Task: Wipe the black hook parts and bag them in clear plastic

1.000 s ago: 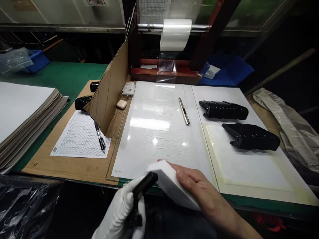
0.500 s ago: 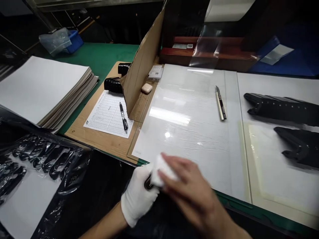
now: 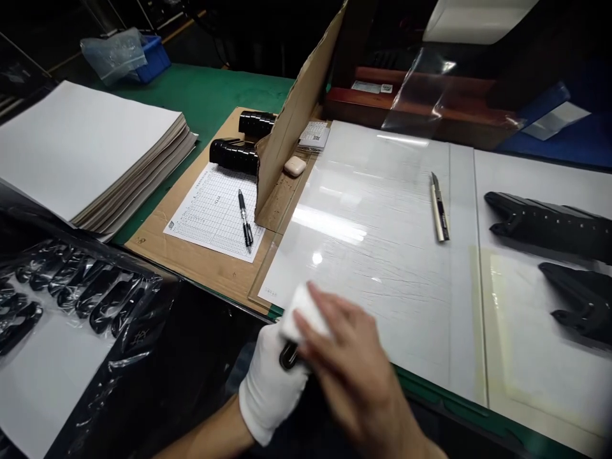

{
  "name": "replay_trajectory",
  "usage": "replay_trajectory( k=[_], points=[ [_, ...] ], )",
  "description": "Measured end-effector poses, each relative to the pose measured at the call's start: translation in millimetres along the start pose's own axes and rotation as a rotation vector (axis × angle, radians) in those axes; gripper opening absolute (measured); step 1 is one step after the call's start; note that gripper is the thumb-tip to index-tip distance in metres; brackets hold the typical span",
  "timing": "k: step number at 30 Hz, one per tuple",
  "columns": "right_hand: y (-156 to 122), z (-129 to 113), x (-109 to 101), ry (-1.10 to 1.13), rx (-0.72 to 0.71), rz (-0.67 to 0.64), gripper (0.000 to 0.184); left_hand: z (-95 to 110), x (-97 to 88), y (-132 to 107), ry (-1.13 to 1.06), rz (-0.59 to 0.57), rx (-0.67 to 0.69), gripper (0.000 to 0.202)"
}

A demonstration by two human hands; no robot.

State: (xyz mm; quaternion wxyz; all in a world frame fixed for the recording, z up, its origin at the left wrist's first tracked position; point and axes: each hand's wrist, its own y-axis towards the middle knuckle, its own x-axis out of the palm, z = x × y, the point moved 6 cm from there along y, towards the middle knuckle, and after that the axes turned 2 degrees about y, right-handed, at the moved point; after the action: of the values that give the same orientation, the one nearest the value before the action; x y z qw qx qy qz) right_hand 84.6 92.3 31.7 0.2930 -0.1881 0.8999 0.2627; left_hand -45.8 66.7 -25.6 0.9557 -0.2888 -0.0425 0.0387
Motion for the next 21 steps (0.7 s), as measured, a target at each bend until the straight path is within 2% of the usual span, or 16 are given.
replay_trajectory(
  k=[2, 4, 6, 10, 12, 14, 17, 19, 21],
  points=[
    [2, 3, 2, -0.031, 0.085, 0.027, 0.048, 6, -1.2, -1, 0.098, 0.022, 0.147, 0.028],
    [4, 0, 5, -0.042, 0.069, 0.035, 0.051, 10, -0.3, -3, 0.158, 0.027, 0.26, 0.027],
    [3, -3, 7, -0.035, 0.034, 0.04, 0.051, 9, 1.0, -4, 0.18, 0.01, 0.29, 0.027],
    [-3, 7, 6, -0.006, 0.2, 0.063, 0.05, 10, -8.2, -6, 0.249, 0.102, 0.317, 0.038],
    [2, 10, 7, 0.02, 0.2, 0.066, 0.05, 11, -12.7, -7, 0.26, 0.115, 0.33, 0.041],
    [21, 18, 8, 0.055, 0.205, 0.074, 0.045, 13, -15.5, -10, 0.273, 0.112, 0.354, 0.042],
    [68, 47, 6, 0.146, 0.338, 0.084, 0.036, 20, -20.9, -17, 0.27, 0.153, 0.391, 0.041],
    [98, 62, -1, 0.191, 0.38, 0.087, 0.036, 24, -24.1, -21, 0.247, 0.172, 0.388, 0.039],
    [111, 64, -13, 0.198, 0.358, 0.115, 0.036, 28, -26.5, -23, 0.227, 0.186, 0.369, 0.037]
  ],
)
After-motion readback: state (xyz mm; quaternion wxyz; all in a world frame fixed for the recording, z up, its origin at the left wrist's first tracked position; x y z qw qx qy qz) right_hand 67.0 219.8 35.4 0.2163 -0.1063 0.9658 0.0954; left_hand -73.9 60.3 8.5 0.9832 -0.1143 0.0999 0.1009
